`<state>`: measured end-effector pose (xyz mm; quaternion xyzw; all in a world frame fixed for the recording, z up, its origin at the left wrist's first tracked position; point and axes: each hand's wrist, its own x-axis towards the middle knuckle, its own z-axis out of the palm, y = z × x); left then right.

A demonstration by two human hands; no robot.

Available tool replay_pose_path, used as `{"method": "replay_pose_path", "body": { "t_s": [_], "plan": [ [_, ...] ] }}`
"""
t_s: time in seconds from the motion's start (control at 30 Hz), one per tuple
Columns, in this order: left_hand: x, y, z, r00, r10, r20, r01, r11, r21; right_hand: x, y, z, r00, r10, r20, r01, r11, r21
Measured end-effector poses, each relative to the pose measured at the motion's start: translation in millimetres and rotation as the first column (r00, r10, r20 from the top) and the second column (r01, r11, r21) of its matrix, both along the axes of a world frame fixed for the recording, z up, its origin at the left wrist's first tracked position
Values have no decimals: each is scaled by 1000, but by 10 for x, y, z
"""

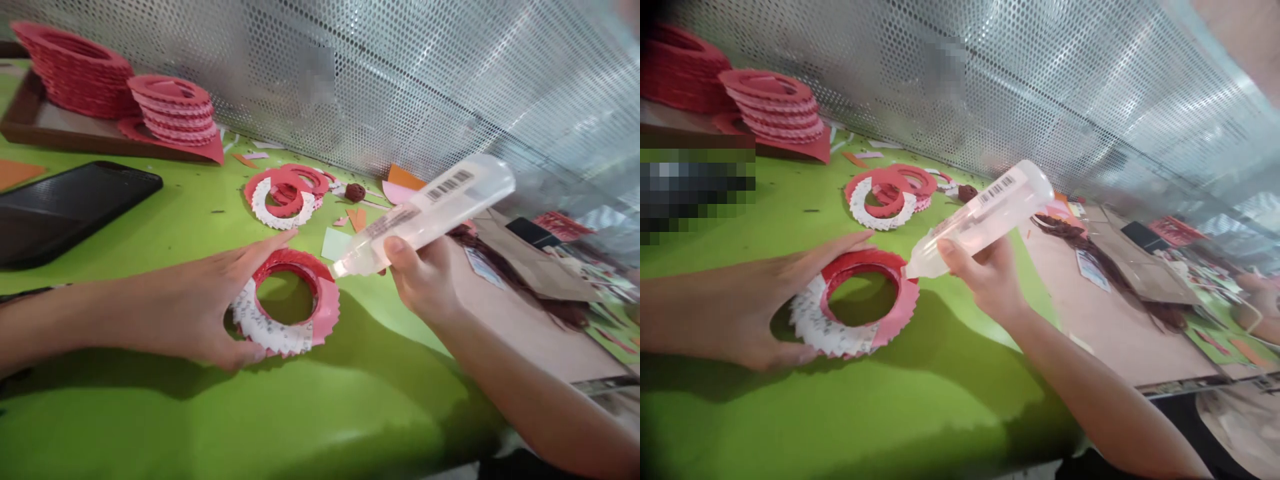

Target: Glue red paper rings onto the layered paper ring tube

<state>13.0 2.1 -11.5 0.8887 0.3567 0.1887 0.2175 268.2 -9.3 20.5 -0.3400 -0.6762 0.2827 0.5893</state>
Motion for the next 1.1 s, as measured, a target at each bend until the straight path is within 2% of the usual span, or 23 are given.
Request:
{"method": "replay_pose_path", "body": {
  "t_s": [0.1,0.2,0.33,0.47,0.77,0.83,1.0,1.1],
  "plan": [
    [25,-37,23,991,128,-31,-131,985,-112,-205,-253,31,1000,-15,22,15,1000,-12],
    [73,-86,19,969,240,-62,-244,967,-71,-360,-408,2,992,23,121,-20,999,-25],
    [106,-108,14,973,217,-74,-219,976,-18,-410,-410,-89,983,26,184,-19,999,-43],
    [113,-75,15,962,241,-125,-247,968,-34,-356,-347,-141,980,1,198,-2,1000,2],
    [107,-74,17,955,268,-128,-279,957,-80,-141,-254,-55,953,-200,228,193,980,53],
    [115,-69,28,957,257,-133,-271,957,-102,-184,-253,-41,967,-175,186,167,984,58],
    [112,-50,8,969,233,-87,-242,964,-113,-353,-275,-114,977,72,202,-71,997,-15],
    [103,-48,-15,966,246,-73,-252,964,-85,-324,-270,-161,977,62,205,-53,998,-46]
  ]
}}
